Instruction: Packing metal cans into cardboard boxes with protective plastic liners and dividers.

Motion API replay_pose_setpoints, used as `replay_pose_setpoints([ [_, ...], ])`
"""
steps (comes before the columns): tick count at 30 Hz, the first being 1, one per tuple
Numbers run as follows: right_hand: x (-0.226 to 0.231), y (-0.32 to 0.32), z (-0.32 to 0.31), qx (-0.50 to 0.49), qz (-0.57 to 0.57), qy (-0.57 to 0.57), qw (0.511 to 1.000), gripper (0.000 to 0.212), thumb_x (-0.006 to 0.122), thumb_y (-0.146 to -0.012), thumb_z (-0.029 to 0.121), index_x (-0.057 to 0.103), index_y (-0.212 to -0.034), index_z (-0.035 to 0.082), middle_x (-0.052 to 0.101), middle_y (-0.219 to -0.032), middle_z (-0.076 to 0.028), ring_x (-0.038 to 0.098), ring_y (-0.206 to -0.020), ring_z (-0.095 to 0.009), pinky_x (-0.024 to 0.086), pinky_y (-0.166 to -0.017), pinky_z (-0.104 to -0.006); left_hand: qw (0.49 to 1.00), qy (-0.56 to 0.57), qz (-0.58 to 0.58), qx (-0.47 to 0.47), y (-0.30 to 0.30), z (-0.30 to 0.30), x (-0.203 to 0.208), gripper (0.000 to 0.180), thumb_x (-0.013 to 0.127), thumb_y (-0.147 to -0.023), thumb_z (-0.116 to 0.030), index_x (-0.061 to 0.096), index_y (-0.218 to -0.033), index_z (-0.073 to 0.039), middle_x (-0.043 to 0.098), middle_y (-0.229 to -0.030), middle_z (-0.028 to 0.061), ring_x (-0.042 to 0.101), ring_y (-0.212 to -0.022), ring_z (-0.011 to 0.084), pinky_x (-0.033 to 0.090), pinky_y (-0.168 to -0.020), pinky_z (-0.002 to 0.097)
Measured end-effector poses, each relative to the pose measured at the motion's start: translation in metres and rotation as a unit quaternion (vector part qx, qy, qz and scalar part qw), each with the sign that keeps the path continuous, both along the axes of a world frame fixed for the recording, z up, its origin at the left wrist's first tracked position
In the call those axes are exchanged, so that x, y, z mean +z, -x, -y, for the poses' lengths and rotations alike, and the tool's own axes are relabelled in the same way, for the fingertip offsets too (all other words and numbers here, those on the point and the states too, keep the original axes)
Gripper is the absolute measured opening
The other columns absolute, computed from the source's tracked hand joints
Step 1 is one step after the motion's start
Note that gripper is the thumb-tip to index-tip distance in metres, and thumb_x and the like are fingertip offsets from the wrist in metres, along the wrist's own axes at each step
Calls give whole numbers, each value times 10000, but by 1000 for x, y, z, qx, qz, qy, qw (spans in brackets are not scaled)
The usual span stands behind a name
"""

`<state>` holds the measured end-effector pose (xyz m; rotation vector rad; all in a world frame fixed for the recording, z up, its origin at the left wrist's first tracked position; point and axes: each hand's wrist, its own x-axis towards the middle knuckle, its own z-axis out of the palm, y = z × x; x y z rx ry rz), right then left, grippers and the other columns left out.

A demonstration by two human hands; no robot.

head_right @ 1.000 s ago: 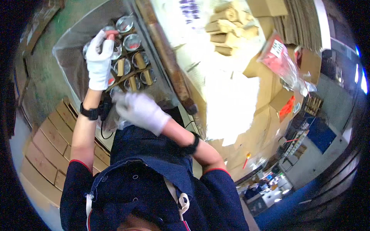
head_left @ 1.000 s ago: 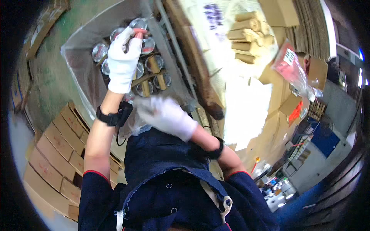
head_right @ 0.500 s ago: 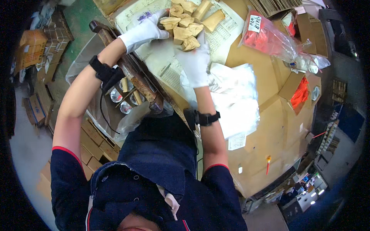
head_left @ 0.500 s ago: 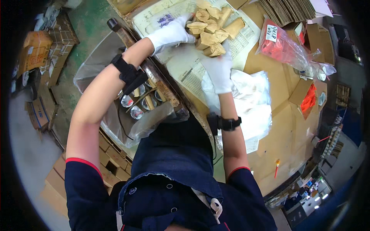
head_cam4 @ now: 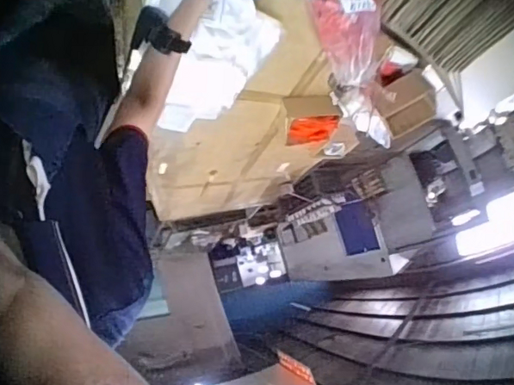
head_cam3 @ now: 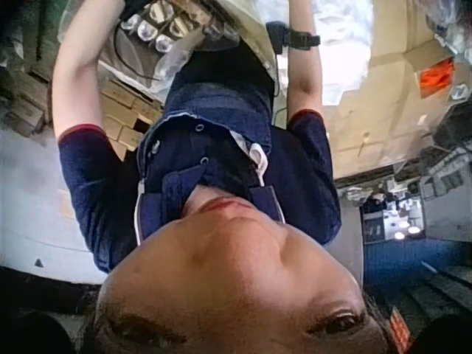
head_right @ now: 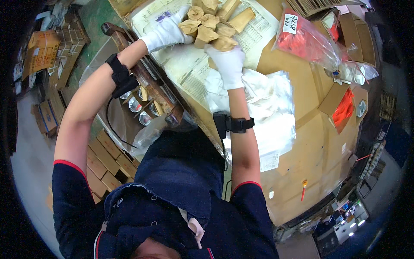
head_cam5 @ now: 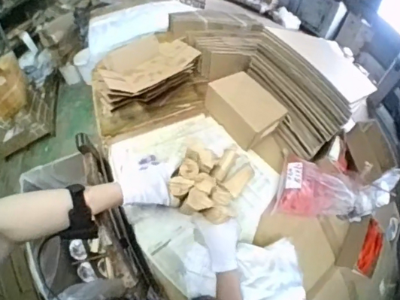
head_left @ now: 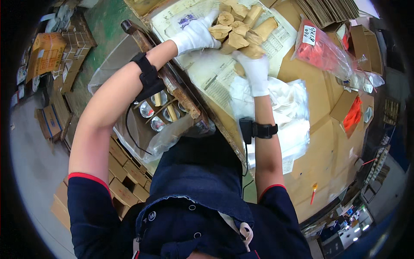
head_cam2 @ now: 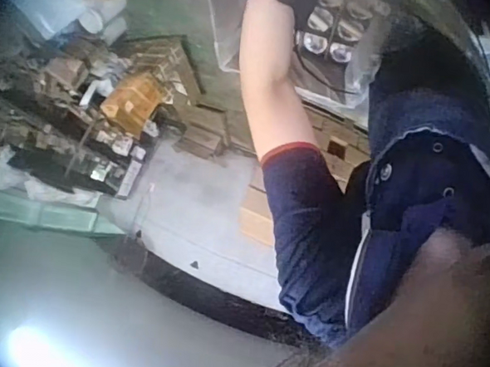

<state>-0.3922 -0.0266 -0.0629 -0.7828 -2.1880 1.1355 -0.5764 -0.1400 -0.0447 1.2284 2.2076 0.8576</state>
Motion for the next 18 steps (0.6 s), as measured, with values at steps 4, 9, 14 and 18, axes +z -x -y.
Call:
replay_pose_setpoints([
  [4, 20, -41, -4, -6, -60, 143, 988, 410, 747, -707, 131, 598, -1072, 18, 635, -1039, -124, 607, -962, -253, 479, -858, -321, 998, -18, 62, -18, -1, 0, 3, 906, 781, -626, -377, 391, -1362, -22, 635, -1065, 221, 605, -1009, 329, 476, -870, 337],
  [9, 132, -69, 45, 5, -228, 590, 774, 480, 613, -787, 360, 549, -1070, -21, 608, -983, -116, 587, -967, -280, 476, -860, -376, 937, -63, 341, 41, 11, 38, 44, 516, 692, -784, -165, 504, -1245, -28, 659, -1002, 54, 641, -933, 173, 519, -805, 290],
  [14, 141, -89, 100, 381, -272, 643, 606, 623, 582, -800, 433, 529, -1108, -106, 633, -971, -192, 642, -795, -312, 542, -703, -405, 749, -301, 557, 193, 22, 166, 101, 423, 678, -777, -167, 557, -1144, 5, 647, -1054, 108, 616, -992, 226, 509, -893, 350],
  [18, 135, -56, 159, 375, 120, 727, 563, 514, 671, -800, 252, 530, -1177, -65, 649, -966, -165, 659, -827, -208, 553, -651, -288, 718, -204, 545, 381, 17, 235, 69, 452, 676, -801, -157, 512, -1194, -7, 640, -1068, 97, 669, -902, 233, 574, -817, 367],
])
